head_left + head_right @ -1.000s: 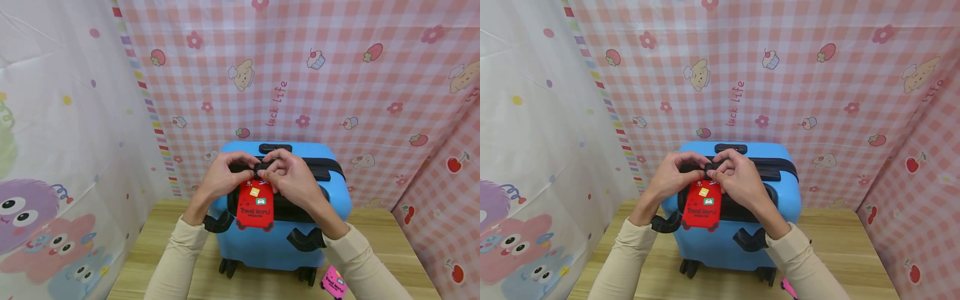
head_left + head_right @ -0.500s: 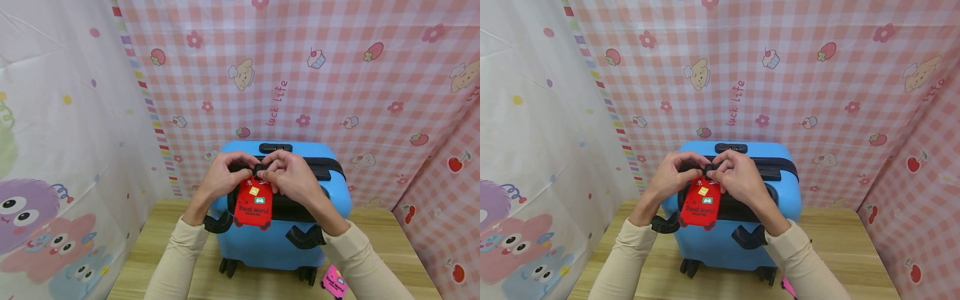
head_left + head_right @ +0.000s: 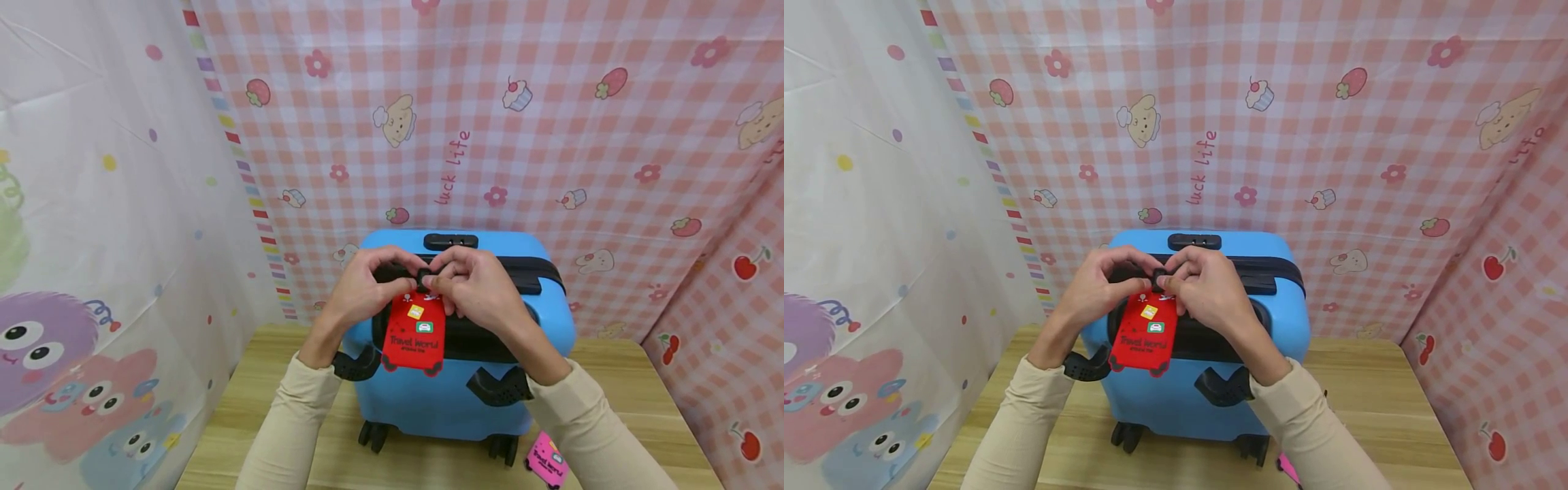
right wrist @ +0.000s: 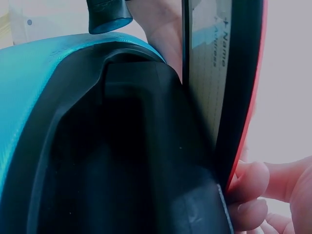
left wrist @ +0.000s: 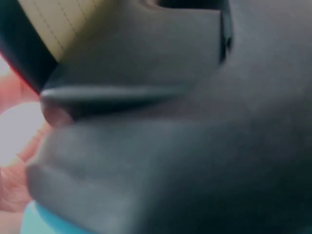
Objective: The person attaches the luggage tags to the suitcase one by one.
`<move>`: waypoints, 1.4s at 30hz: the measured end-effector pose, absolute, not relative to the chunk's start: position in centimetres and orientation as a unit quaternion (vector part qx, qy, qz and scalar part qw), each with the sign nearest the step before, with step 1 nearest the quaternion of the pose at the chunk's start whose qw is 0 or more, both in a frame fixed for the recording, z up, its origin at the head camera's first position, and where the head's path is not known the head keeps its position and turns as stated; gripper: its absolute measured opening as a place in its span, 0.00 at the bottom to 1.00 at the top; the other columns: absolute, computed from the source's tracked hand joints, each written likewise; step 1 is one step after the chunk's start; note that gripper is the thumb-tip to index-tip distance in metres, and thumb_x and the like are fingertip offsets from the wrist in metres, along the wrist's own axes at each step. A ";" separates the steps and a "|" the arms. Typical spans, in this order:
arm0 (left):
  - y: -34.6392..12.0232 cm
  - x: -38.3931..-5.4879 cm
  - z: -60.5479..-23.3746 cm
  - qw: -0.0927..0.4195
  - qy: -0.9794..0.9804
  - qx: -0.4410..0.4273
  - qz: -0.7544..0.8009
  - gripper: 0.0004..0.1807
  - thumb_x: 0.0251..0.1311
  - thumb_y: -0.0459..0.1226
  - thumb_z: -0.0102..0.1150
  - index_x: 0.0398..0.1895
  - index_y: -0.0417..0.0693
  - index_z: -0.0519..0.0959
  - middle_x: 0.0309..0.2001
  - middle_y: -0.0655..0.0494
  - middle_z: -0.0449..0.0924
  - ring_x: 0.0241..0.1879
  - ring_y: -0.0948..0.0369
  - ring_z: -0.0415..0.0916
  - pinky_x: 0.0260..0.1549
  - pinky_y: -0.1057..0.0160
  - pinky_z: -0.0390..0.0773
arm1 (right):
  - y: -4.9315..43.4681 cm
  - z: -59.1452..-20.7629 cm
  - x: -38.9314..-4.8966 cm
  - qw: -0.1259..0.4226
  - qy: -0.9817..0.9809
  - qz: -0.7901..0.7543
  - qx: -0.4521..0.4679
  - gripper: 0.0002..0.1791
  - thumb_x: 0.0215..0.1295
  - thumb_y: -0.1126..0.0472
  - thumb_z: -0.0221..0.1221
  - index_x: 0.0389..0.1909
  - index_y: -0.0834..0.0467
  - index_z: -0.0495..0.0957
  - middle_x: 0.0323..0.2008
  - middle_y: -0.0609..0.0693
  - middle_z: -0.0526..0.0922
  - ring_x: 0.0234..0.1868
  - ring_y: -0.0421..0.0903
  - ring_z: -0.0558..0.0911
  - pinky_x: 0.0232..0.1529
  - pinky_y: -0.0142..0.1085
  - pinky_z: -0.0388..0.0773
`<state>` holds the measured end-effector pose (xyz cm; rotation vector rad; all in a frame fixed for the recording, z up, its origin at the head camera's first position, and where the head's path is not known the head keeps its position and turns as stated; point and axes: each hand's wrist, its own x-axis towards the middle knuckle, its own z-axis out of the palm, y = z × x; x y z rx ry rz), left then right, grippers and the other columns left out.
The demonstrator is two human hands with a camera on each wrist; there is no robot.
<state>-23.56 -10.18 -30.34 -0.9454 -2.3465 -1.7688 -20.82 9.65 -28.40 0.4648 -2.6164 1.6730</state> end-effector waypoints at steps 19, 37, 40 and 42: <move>-10.4 -23.3 -30.1 0.002 -0.780 -0.292 -0.554 0.14 0.60 0.36 0.67 0.49 0.50 0.84 0.44 0.55 0.82 0.45 0.57 0.80 0.47 0.56 0.81 | 9.9 -28.6 -20.6 0.012 -0.822 0.549 0.147 0.11 0.67 0.58 0.63 0.42 0.60 0.76 0.25 0.54 0.83 0.19 0.49 0.77 0.22 0.38 0.79; -10.3 -23.2 -30.3 -0.006 -0.762 -0.294 -0.577 0.12 0.63 0.33 0.64 0.50 0.46 0.83 0.43 0.51 0.83 0.40 0.54 0.82 0.43 0.57 0.83 | 10.4 -28.9 -20.6 -0.007 -0.804 0.563 0.191 0.10 0.68 0.64 0.59 0.47 0.62 0.75 0.30 0.54 0.84 0.22 0.49 0.77 0.24 0.35 0.77; -10.3 -23.2 -30.3 -0.003 -0.762 -0.293 -0.578 0.12 0.63 0.34 0.65 0.50 0.45 0.83 0.43 0.50 0.83 0.41 0.53 0.82 0.43 0.57 0.83 | 10.4 -29.0 -20.6 -0.005 -0.803 0.564 0.193 0.10 0.68 0.65 0.59 0.47 0.62 0.75 0.30 0.54 0.84 0.22 0.49 0.77 0.23 0.35 0.77; -10.3 -23.2 -30.3 -0.001 -0.764 -0.291 -0.576 0.12 0.63 0.34 0.65 0.49 0.46 0.84 0.43 0.51 0.83 0.41 0.54 0.82 0.43 0.58 0.83 | 10.3 -29.0 -20.6 -0.003 -0.803 0.565 0.193 0.09 0.68 0.64 0.59 0.47 0.62 0.75 0.29 0.54 0.84 0.22 0.49 0.77 0.23 0.35 0.77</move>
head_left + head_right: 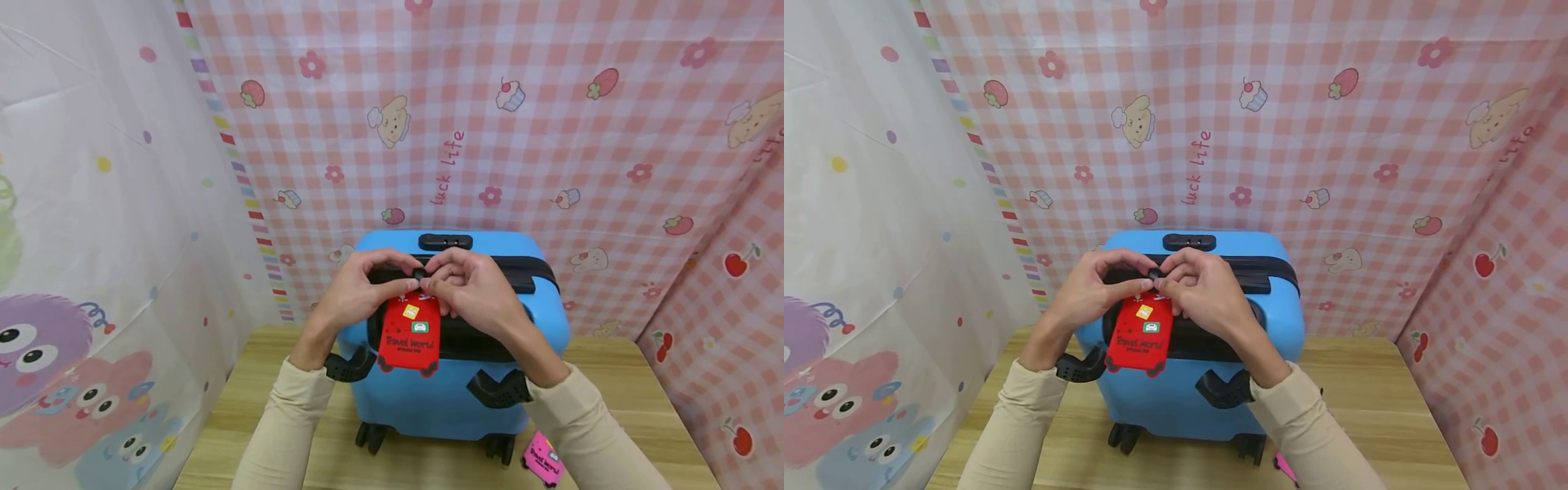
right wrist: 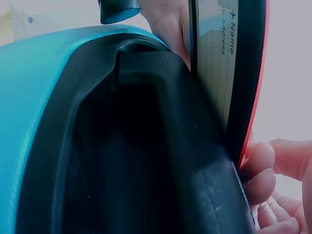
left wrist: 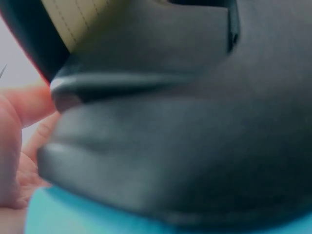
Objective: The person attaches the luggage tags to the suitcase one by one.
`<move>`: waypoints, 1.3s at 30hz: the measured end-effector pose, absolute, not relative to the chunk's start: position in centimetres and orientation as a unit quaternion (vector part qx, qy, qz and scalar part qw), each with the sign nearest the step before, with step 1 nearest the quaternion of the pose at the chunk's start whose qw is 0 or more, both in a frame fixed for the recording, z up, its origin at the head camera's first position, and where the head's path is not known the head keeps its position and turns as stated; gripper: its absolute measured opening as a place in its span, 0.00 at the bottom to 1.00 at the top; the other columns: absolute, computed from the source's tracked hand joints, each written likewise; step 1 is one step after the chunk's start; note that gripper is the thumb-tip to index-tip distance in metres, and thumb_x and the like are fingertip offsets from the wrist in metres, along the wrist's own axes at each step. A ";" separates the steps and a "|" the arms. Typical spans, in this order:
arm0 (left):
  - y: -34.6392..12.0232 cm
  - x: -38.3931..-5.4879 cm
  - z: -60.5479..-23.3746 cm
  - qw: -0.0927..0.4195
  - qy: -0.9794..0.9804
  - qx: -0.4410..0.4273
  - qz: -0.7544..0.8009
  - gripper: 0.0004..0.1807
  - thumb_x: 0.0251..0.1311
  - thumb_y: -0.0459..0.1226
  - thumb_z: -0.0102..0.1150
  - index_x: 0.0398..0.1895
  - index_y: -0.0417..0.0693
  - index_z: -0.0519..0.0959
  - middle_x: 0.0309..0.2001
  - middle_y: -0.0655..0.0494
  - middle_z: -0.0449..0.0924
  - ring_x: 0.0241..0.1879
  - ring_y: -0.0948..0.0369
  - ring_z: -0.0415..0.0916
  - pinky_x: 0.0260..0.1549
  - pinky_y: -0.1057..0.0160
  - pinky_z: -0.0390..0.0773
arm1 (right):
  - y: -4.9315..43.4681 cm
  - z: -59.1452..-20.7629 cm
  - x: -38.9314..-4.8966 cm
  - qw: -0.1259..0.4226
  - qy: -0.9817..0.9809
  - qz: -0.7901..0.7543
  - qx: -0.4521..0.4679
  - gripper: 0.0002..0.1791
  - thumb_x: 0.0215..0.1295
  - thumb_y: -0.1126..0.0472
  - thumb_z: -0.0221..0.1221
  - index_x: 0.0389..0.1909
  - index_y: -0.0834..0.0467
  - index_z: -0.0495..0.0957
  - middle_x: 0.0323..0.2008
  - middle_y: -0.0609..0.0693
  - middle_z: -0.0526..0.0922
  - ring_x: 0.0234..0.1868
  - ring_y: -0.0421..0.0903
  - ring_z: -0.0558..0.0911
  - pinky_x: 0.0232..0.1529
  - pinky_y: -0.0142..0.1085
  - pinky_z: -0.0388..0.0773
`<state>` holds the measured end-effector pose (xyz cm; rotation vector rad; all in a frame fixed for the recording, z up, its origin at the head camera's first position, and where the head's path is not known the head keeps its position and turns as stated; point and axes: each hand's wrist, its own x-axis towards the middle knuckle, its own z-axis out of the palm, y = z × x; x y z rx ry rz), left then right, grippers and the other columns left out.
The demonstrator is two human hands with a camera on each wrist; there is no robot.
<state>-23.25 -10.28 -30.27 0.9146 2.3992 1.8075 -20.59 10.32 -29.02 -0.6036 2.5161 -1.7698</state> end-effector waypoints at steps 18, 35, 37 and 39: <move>-10.3 -23.4 -30.3 -0.009 0.777 0.282 0.563 0.11 0.63 0.36 0.65 0.48 0.47 0.84 0.41 0.52 0.84 0.40 0.55 0.81 0.41 0.58 0.83 | 10.2 -29.0 -20.6 -0.009 0.801 -0.565 -0.197 0.09 0.69 0.63 0.60 0.46 0.62 0.75 0.27 0.55 0.83 0.20 0.49 0.76 0.23 0.36 0.77; -9.9 -23.2 -30.4 -0.032 0.779 0.282 0.558 0.09 0.64 0.36 0.64 0.46 0.46 0.85 0.42 0.54 0.86 0.40 0.56 0.80 0.40 0.56 0.84 | 10.1 -29.3 -20.7 -0.023 0.804 -0.561 -0.196 0.06 0.71 0.62 0.58 0.43 0.61 0.77 0.28 0.55 0.82 0.19 0.48 0.76 0.20 0.36 0.76; -9.8 -23.2 -30.4 -0.039 0.780 0.283 0.557 0.09 0.64 0.36 0.64 0.45 0.46 0.85 0.41 0.54 0.86 0.39 0.57 0.80 0.40 0.56 0.84 | 10.1 -29.3 -20.7 -0.027 0.806 -0.558 -0.198 0.06 0.71 0.62 0.57 0.42 0.61 0.78 0.28 0.55 0.82 0.19 0.48 0.76 0.20 0.36 0.76; -9.8 -23.2 -30.4 -0.046 0.779 0.284 0.557 0.08 0.64 0.36 0.64 0.45 0.46 0.85 0.40 0.54 0.86 0.39 0.57 0.80 0.39 0.57 0.83 | 10.1 -29.4 -20.7 -0.032 0.807 -0.554 -0.200 0.05 0.71 0.63 0.57 0.42 0.61 0.78 0.28 0.54 0.82 0.19 0.48 0.76 0.20 0.36 0.76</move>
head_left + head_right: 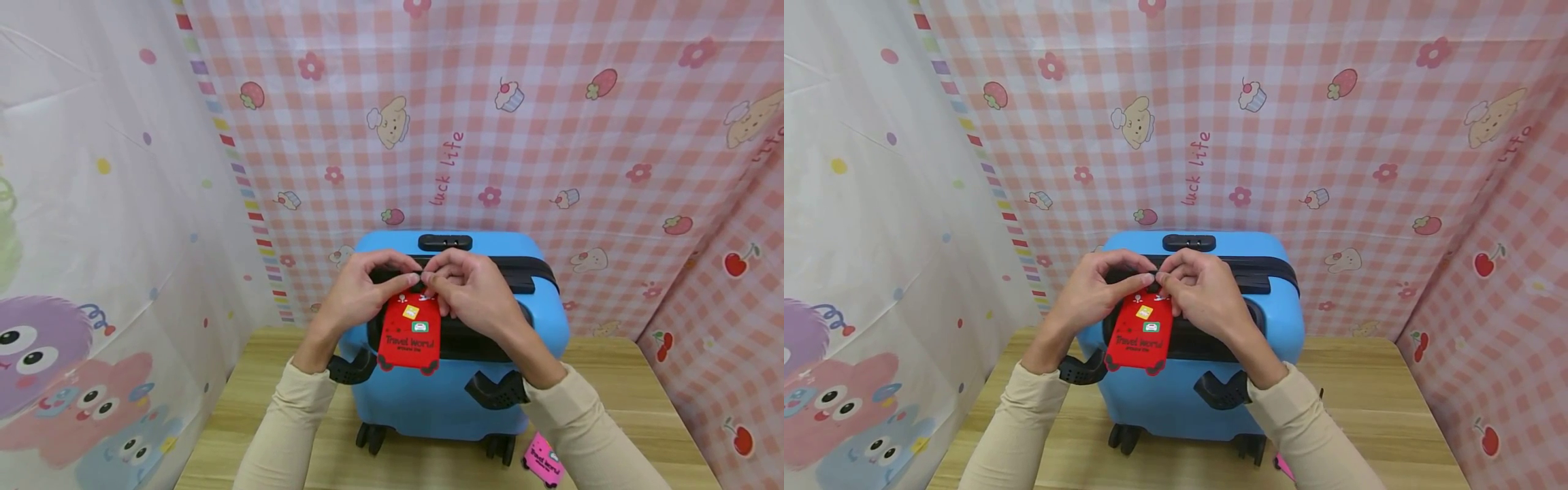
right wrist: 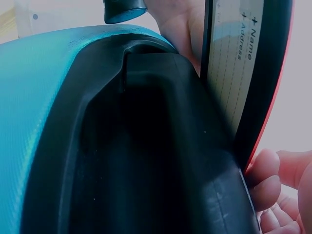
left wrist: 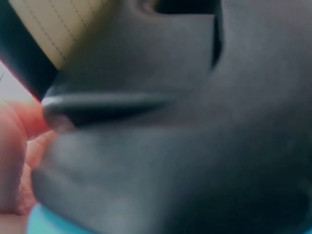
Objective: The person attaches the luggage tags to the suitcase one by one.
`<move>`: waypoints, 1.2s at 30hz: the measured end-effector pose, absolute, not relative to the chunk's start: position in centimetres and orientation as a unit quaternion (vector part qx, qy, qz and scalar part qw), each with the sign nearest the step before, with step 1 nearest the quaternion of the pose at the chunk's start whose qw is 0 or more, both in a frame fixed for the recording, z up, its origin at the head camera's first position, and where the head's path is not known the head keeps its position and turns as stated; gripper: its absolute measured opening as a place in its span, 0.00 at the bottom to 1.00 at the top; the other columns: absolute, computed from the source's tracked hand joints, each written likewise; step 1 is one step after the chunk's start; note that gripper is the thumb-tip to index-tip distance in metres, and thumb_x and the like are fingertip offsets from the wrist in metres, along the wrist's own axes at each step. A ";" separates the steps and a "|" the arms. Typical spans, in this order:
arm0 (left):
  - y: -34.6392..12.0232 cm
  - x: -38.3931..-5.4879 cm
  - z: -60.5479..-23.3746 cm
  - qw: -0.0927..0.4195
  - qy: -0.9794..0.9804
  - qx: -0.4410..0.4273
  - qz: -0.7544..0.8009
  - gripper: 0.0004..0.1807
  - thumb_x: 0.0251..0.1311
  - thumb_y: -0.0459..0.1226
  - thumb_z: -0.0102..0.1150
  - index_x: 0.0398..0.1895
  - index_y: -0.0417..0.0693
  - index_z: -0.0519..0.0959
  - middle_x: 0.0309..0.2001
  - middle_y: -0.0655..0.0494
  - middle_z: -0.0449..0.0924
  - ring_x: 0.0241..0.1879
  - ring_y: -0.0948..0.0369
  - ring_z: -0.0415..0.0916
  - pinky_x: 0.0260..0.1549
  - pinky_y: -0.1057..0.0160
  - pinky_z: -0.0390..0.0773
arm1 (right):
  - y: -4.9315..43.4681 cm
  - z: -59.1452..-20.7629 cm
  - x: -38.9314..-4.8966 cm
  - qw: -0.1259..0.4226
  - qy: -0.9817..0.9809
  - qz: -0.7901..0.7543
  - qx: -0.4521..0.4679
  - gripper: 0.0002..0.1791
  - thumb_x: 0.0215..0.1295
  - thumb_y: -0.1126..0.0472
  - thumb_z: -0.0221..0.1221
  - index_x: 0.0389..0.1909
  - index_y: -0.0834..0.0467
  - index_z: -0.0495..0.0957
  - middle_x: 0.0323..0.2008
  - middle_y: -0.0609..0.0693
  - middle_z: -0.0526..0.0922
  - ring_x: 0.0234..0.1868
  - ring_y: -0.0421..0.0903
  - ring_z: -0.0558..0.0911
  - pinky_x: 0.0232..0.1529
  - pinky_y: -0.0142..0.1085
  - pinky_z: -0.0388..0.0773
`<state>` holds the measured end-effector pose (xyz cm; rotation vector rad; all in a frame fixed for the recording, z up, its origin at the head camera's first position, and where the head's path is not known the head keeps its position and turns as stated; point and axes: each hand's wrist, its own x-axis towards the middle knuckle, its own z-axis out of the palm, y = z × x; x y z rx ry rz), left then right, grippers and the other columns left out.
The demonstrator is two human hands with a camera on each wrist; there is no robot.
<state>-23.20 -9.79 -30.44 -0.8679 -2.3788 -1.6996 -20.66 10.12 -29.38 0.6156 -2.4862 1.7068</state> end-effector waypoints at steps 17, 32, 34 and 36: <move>-9.6 -23.0 -30.5 0.074 -0.782 -0.281 -0.551 0.06 0.64 0.35 0.63 0.42 0.46 0.85 0.38 0.55 0.85 0.36 0.58 0.80 0.38 0.56 0.83 | 10.1 -29.5 -20.6 0.046 -0.812 0.546 0.203 0.05 0.71 0.62 0.57 0.41 0.60 0.79 0.27 0.54 0.82 0.19 0.49 0.76 0.19 0.36 0.76; -9.6 -23.1 -30.4 0.070 -0.786 -0.274 -0.549 0.07 0.64 0.39 0.64 0.43 0.49 0.86 0.40 0.57 0.85 0.38 0.58 0.80 0.39 0.58 0.83 | 10.2 -29.4 -20.7 0.048 -0.815 0.543 0.198 0.07 0.73 0.60 0.57 0.43 0.59 0.79 0.27 0.54 0.82 0.19 0.49 0.76 0.20 0.37 0.76; -9.7 -23.1 -30.5 0.075 -0.783 -0.281 -0.549 0.07 0.65 0.38 0.64 0.43 0.48 0.85 0.40 0.56 0.85 0.38 0.58 0.80 0.40 0.57 0.82 | 10.2 -29.4 -20.7 0.047 -0.815 0.543 0.198 0.07 0.73 0.60 0.57 0.43 0.59 0.79 0.28 0.54 0.82 0.19 0.49 0.76 0.20 0.37 0.76; -9.9 -23.0 -30.6 0.087 -0.782 -0.287 -0.546 0.07 0.65 0.38 0.64 0.44 0.48 0.85 0.41 0.56 0.85 0.38 0.58 0.80 0.39 0.57 0.82 | 10.2 -29.4 -20.7 0.046 -0.815 0.542 0.199 0.07 0.73 0.60 0.57 0.43 0.59 0.79 0.28 0.54 0.82 0.19 0.49 0.76 0.20 0.37 0.76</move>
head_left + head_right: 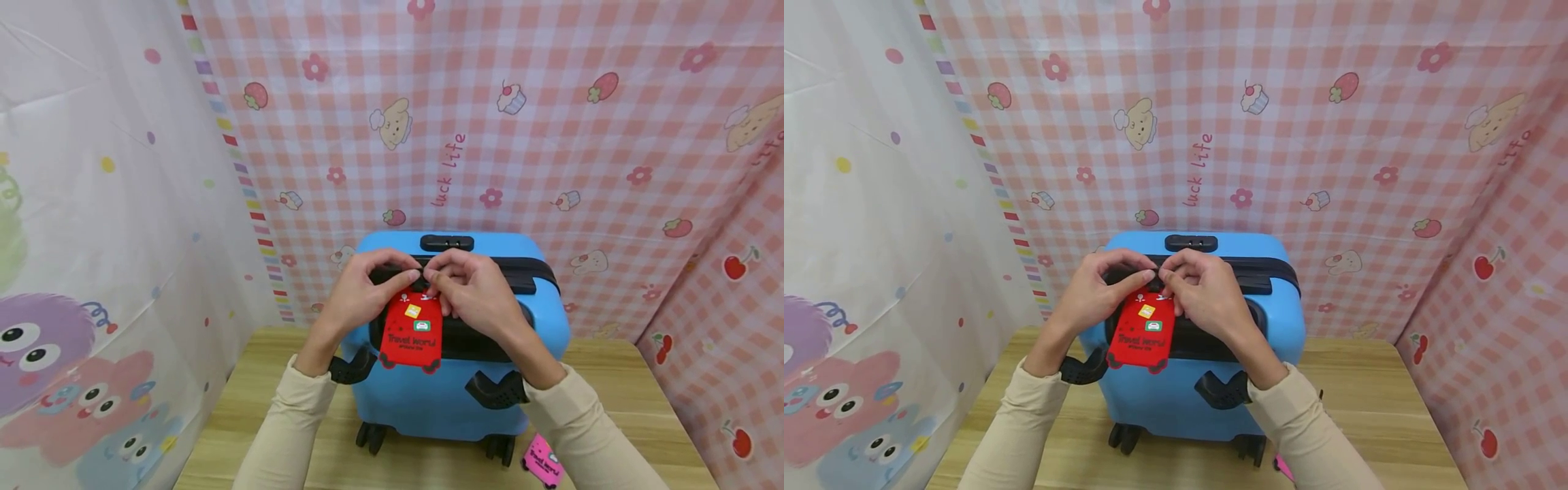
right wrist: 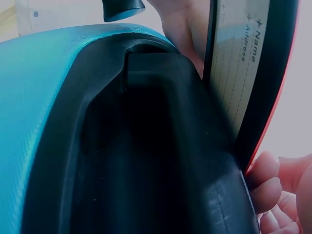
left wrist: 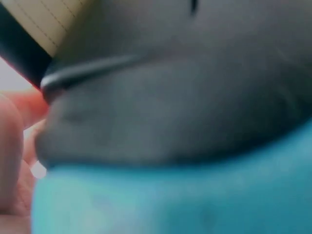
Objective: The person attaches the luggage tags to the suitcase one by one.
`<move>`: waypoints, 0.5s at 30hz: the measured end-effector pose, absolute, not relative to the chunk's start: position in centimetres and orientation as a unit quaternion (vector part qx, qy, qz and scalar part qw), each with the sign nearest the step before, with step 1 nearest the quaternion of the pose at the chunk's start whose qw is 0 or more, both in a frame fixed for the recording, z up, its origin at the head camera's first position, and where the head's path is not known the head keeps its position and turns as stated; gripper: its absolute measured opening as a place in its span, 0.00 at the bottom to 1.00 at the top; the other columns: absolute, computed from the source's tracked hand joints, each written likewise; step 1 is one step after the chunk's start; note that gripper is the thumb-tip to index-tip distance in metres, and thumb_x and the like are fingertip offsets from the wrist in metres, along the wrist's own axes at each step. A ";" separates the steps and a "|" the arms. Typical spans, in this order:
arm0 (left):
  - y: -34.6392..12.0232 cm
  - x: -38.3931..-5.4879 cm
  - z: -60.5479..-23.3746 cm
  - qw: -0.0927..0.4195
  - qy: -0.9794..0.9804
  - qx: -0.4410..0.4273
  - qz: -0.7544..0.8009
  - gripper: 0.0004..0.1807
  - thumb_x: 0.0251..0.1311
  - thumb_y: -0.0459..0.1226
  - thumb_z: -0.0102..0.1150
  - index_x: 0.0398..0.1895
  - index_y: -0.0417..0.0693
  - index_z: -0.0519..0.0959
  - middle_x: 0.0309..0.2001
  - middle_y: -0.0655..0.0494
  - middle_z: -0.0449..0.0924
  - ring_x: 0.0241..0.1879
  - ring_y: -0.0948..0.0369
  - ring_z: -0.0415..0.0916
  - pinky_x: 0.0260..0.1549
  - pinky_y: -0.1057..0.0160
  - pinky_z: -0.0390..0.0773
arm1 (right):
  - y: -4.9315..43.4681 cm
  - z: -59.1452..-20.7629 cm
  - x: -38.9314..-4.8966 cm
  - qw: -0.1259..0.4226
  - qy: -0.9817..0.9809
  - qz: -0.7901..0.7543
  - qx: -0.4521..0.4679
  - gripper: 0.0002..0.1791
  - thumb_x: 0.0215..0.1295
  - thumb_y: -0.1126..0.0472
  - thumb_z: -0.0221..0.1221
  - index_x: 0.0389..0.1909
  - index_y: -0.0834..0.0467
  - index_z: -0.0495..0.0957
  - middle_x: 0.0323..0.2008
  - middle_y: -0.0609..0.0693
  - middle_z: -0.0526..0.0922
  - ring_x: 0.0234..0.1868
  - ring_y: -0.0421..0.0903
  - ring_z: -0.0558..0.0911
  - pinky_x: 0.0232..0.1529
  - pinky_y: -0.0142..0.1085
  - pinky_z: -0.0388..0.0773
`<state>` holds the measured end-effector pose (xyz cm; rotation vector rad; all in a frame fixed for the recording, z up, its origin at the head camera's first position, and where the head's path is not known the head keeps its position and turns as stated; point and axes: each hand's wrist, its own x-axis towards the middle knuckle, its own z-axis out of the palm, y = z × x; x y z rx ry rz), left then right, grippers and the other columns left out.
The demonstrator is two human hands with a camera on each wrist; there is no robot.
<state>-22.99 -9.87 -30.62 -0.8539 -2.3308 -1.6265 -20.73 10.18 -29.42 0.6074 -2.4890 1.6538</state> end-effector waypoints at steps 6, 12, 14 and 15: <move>-10.2 -22.8 -31.0 0.147 -0.798 -0.299 -0.502 0.10 0.65 0.39 0.64 0.46 0.49 0.85 0.45 0.56 0.84 0.45 0.61 0.77 0.45 0.57 0.80 | 10.2 -29.5 -20.7 0.051 -0.818 0.539 0.197 0.07 0.72 0.60 0.57 0.43 0.59 0.80 0.28 0.53 0.82 0.19 0.49 0.76 0.20 0.36 0.75; -10.7 -22.9 -31.5 0.189 -0.813 -0.314 -0.452 0.16 0.66 0.40 0.62 0.54 0.48 0.83 0.53 0.54 0.82 0.55 0.58 0.75 0.58 0.55 0.74 | 10.1 -29.5 -20.6 0.054 -0.816 0.539 0.202 0.07 0.72 0.60 0.57 0.43 0.59 0.80 0.27 0.53 0.82 0.19 0.49 0.76 0.19 0.37 0.75; -11.0 -22.9 -31.8 0.194 -0.820 -0.311 -0.439 0.18 0.66 0.41 0.62 0.57 0.48 0.82 0.57 0.51 0.81 0.60 0.55 0.73 0.63 0.50 0.69 | 10.1 -29.5 -20.6 0.055 -0.816 0.538 0.202 0.07 0.72 0.60 0.57 0.43 0.59 0.80 0.27 0.53 0.82 0.19 0.49 0.76 0.19 0.37 0.75; -11.1 -22.9 -32.0 0.195 -0.825 -0.307 -0.432 0.19 0.67 0.41 0.61 0.59 0.48 0.81 0.59 0.50 0.80 0.63 0.53 0.71 0.65 0.48 0.66 | 10.1 -29.5 -20.6 0.056 -0.817 0.537 0.202 0.07 0.72 0.59 0.58 0.43 0.59 0.80 0.27 0.53 0.82 0.19 0.49 0.77 0.19 0.37 0.75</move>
